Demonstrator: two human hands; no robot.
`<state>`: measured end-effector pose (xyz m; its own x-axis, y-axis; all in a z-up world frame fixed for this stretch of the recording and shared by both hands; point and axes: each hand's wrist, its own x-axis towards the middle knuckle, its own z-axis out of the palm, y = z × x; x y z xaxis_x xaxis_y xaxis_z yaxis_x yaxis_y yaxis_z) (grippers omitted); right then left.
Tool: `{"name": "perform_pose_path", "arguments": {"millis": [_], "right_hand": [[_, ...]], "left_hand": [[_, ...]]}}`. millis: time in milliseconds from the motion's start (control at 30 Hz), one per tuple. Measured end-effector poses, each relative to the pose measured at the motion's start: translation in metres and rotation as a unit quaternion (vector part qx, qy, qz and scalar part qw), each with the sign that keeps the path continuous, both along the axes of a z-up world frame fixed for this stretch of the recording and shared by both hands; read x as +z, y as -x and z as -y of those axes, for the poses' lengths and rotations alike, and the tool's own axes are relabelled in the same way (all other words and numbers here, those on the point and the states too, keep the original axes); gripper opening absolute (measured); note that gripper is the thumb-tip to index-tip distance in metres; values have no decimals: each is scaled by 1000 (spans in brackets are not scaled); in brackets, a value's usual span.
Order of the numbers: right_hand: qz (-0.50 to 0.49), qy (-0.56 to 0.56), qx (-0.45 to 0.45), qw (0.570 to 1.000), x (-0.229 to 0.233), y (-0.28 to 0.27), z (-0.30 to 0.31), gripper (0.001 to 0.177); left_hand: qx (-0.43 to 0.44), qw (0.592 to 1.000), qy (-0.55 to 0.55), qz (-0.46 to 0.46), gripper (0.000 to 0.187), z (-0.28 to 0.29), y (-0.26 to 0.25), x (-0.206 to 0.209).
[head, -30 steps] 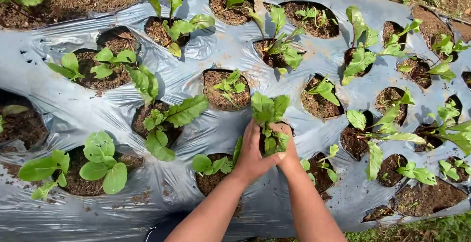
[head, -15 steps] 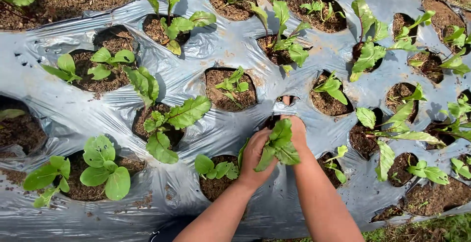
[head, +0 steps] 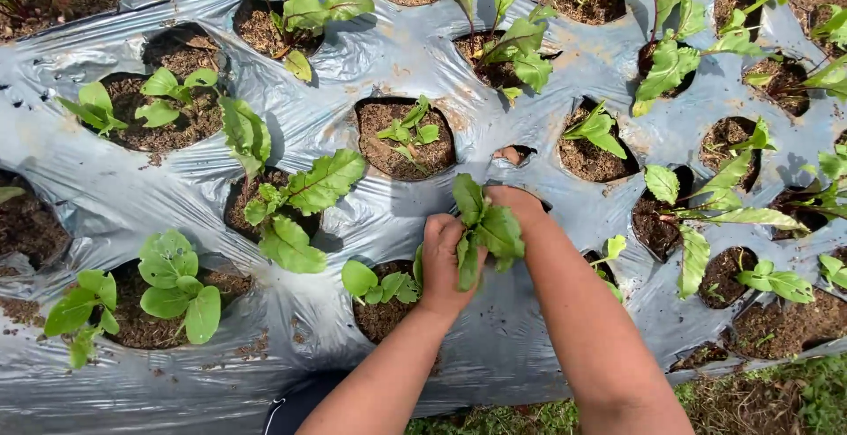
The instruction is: The person kneels on the ground and removes weeds from around small plants growing in holes in a plastic sheet. They pull the weeds out by hand and discard them on the ground.
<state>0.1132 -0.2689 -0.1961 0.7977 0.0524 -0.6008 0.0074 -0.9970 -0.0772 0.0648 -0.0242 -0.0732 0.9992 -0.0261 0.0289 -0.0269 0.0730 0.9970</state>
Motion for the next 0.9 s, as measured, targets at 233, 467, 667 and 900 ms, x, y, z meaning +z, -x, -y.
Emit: {"name": "perform_pose_path", "arguments": {"millis": [233, 467, 667, 900], "right_hand": [[127, 45, 44, 990, 86, 24, -32, 16], [145, 53, 23, 988, 165, 59, -72, 31], [92, -131, -222, 962, 138, 62, -93, 42], [148, -210, -380, 889, 181, 48, -128, 62]], "left_hand": [[-89, 983, 148, -56, 70, -2, -4, 22], [-112, 932, 322, -125, 79, -9, -11, 36], [-120, 947, 279, -103, 69, -13, -8, 47], [-38, 972, 197, -123, 66, -11, -1, 27]]}}
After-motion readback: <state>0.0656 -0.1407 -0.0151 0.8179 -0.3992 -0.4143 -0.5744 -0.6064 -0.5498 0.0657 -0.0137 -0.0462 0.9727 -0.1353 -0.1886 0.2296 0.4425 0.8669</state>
